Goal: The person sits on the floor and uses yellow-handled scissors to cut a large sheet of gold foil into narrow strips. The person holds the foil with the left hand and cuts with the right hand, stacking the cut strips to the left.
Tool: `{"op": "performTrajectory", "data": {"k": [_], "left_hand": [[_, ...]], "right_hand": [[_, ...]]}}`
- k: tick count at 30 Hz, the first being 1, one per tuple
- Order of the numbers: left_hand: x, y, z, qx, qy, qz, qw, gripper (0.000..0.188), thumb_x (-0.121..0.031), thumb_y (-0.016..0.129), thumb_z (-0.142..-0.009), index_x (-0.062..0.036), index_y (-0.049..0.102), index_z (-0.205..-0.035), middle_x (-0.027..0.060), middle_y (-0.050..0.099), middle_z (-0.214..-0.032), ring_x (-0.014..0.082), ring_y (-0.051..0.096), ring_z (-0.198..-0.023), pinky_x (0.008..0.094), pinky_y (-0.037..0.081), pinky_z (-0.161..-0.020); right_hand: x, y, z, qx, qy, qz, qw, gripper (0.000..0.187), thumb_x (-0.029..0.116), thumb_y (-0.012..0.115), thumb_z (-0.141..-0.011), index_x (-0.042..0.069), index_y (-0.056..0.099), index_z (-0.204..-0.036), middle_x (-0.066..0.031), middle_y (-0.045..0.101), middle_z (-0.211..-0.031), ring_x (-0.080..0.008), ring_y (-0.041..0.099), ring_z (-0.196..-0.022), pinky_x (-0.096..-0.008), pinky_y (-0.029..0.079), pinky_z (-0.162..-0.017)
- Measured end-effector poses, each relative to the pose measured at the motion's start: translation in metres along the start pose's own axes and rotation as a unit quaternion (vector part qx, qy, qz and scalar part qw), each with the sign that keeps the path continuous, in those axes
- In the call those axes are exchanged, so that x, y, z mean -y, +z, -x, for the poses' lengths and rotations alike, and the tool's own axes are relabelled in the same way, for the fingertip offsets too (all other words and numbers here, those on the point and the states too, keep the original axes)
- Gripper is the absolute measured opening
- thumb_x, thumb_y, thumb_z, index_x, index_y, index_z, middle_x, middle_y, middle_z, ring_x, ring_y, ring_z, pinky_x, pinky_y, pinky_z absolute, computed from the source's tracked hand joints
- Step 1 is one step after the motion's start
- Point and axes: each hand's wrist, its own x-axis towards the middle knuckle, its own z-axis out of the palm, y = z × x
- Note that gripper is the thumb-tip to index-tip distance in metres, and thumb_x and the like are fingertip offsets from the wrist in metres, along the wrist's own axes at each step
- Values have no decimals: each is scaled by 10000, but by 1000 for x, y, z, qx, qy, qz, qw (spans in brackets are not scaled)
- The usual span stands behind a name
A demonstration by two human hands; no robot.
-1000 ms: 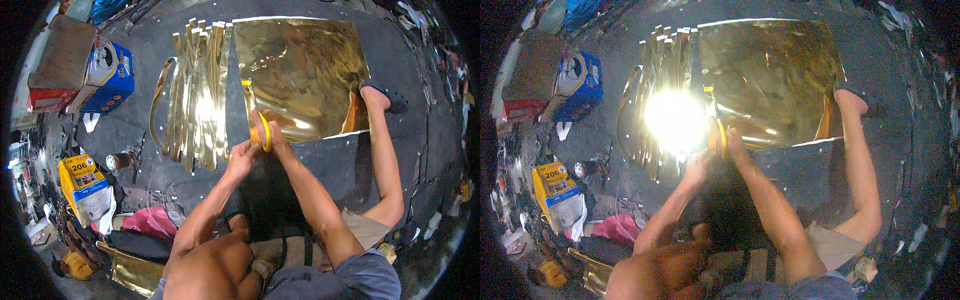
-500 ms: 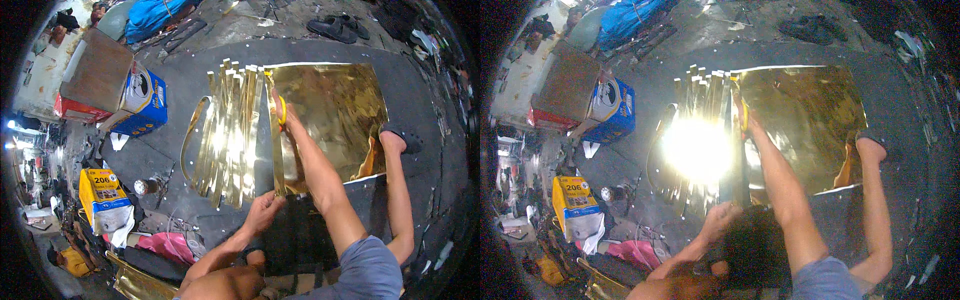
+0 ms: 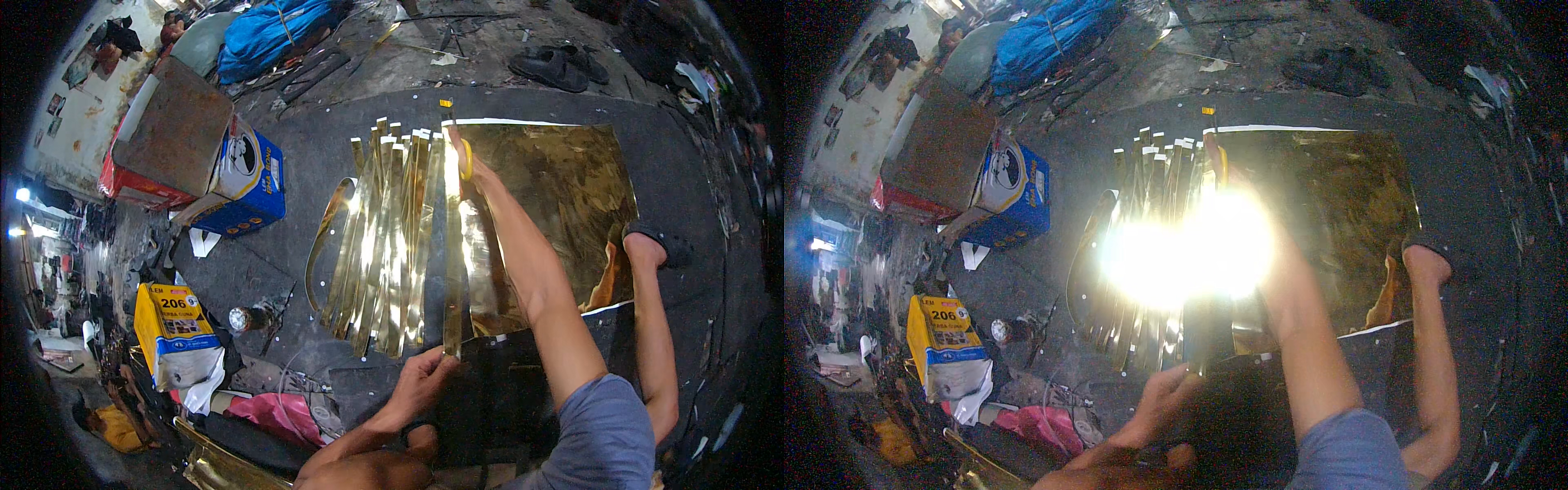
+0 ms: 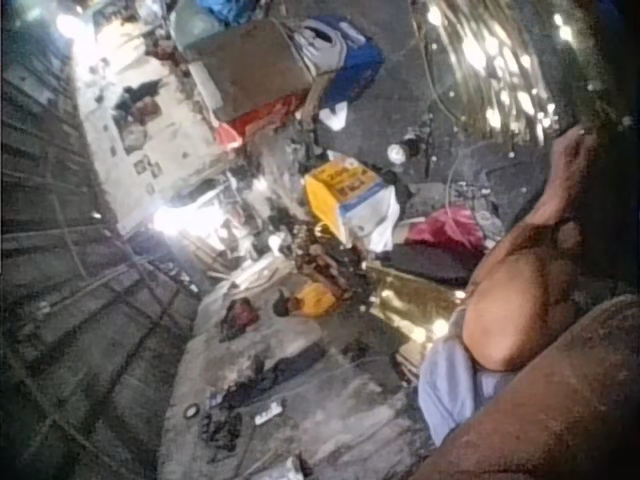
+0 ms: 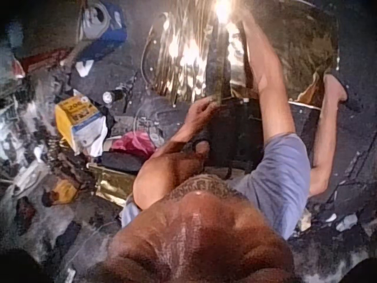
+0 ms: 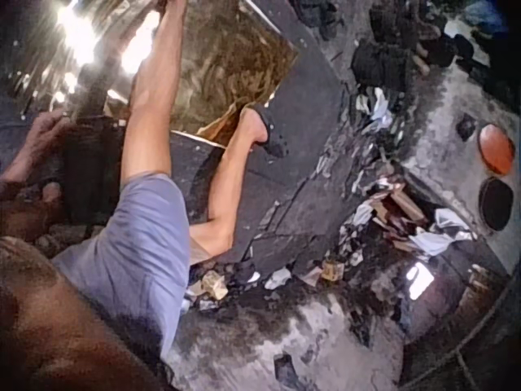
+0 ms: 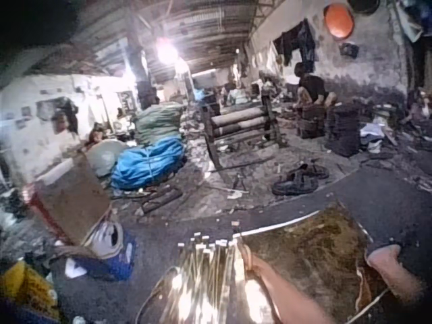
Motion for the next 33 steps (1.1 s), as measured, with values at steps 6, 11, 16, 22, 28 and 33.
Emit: {"op": "performTrajectory", "data": {"k": [6,11,16,22,28,33], "left_hand": [[29,-32,3,-38,-48,29,998,256,-228,522,-950,-57,588,-771,-70,459,-612,37,378,-549,221,297,-494],[41,-56,-26,-317,144,-526,776,415,-206,690,-773,-8,551,-1111,164,564,-923,296,547,-847,406,439,-740],[77,-14,-72,-172,142,-346,911,503,-158,693,-763,59,499,-1174,197,597,-937,301,582,-847,396,466,-746],[135,36,-134,-183,-97,119,971,228,-90,716,-755,43,622,-916,76,638,-729,127,566,-572,261,458,-519],[91,46,-132,-148,-88,100,980,97,6,676,-737,18,628,-821,68,627,-690,120,566,-540,240,455,-505],[87,42,-129,-143,-90,64,984,155,-16,669,-728,42,641,-869,90,639,-717,140,579,-592,268,472,-566]], "right_hand": [[-1,-7,3,14,-8,-54,998,851,886,368,-682,45,497,-675,-79,485,-541,-187,507,-416,-351,455,-393],[-24,-45,38,22,1,-108,994,826,885,384,-677,66,468,-617,-60,459,-501,-165,483,-361,-330,447,-346],[-82,-62,158,35,-12,-54,998,833,847,308,-751,47,480,-599,-53,444,-436,-167,458,-316,-283,416,-328],[-171,-80,356,129,182,-151,963,836,839,312,-751,36,544,-734,-53,513,-535,-156,531,-416,-278,440,-384],[-197,-68,451,152,284,-70,944,897,853,295,-733,-2,551,-830,-70,529,-580,-182,566,-476,-306,474,-452],[-212,-50,443,156,270,-40,949,876,846,304,-740,3,532,-814,-66,509,-585,-175,554,-471,-298,470,-446]]}}
